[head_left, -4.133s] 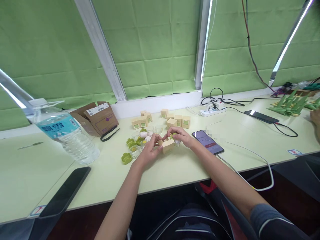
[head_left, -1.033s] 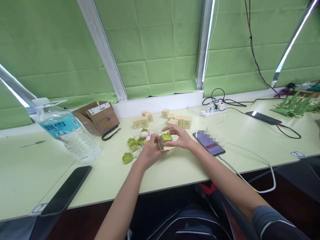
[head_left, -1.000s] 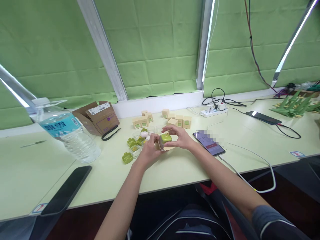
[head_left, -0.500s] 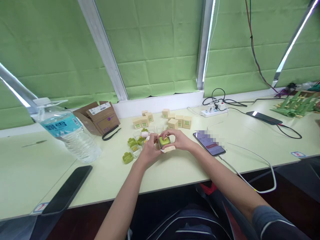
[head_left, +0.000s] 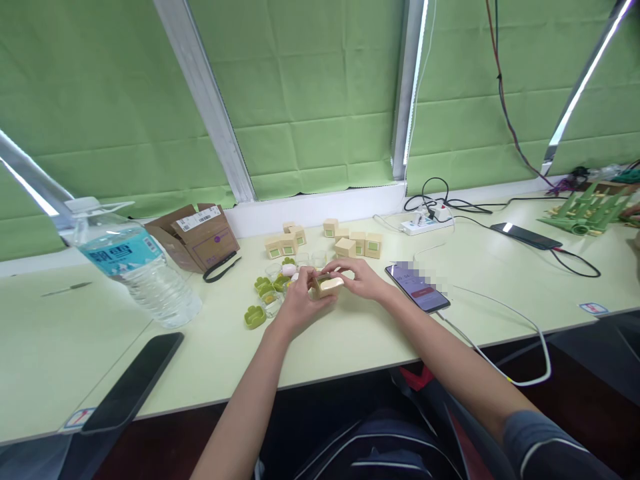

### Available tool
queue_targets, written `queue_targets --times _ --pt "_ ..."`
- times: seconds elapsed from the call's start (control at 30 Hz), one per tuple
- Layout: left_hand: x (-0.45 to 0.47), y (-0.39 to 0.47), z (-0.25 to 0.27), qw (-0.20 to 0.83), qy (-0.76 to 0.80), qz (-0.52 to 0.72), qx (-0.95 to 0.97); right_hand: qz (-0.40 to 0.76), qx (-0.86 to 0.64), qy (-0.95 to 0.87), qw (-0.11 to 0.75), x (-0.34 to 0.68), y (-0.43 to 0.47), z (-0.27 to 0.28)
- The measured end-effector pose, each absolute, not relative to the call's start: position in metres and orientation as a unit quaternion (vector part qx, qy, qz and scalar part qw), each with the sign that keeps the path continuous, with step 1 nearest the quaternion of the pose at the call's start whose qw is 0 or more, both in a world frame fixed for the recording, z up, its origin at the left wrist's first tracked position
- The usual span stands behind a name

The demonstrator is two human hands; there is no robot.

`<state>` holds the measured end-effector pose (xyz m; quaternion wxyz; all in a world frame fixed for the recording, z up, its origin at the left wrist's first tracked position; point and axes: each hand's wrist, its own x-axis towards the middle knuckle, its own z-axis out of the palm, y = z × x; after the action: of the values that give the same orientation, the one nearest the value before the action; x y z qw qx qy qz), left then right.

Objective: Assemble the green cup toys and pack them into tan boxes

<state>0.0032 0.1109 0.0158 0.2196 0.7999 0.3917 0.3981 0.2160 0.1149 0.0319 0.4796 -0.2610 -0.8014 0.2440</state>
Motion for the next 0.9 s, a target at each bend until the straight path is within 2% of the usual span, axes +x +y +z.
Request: queue_targets --times 0.2,0.43,0.57,0.9 --pt "0.003 0.108 0.022 0.22 0.401 0.366 0.811 0.28 -0.317 -0.781 0.459 0.216 0.119 0.026" --pt "0.005 0.105 0.026 0.206 0.441 0.358 0.797 0.401 -0.34 -0.718 0.457 0.21 0.133 0.009" --pt "0.007 0.105 0.027 0.2 0.455 0.382 0.779 0.473 -0.331 -0.676 0.458 0.209 0.139 0.006" --pt "0.006 0.105 0.028 0.165 0.426 0.359 0.814 0.554 -0.291 -0.636 0.452 0.205 0.135 0.007"
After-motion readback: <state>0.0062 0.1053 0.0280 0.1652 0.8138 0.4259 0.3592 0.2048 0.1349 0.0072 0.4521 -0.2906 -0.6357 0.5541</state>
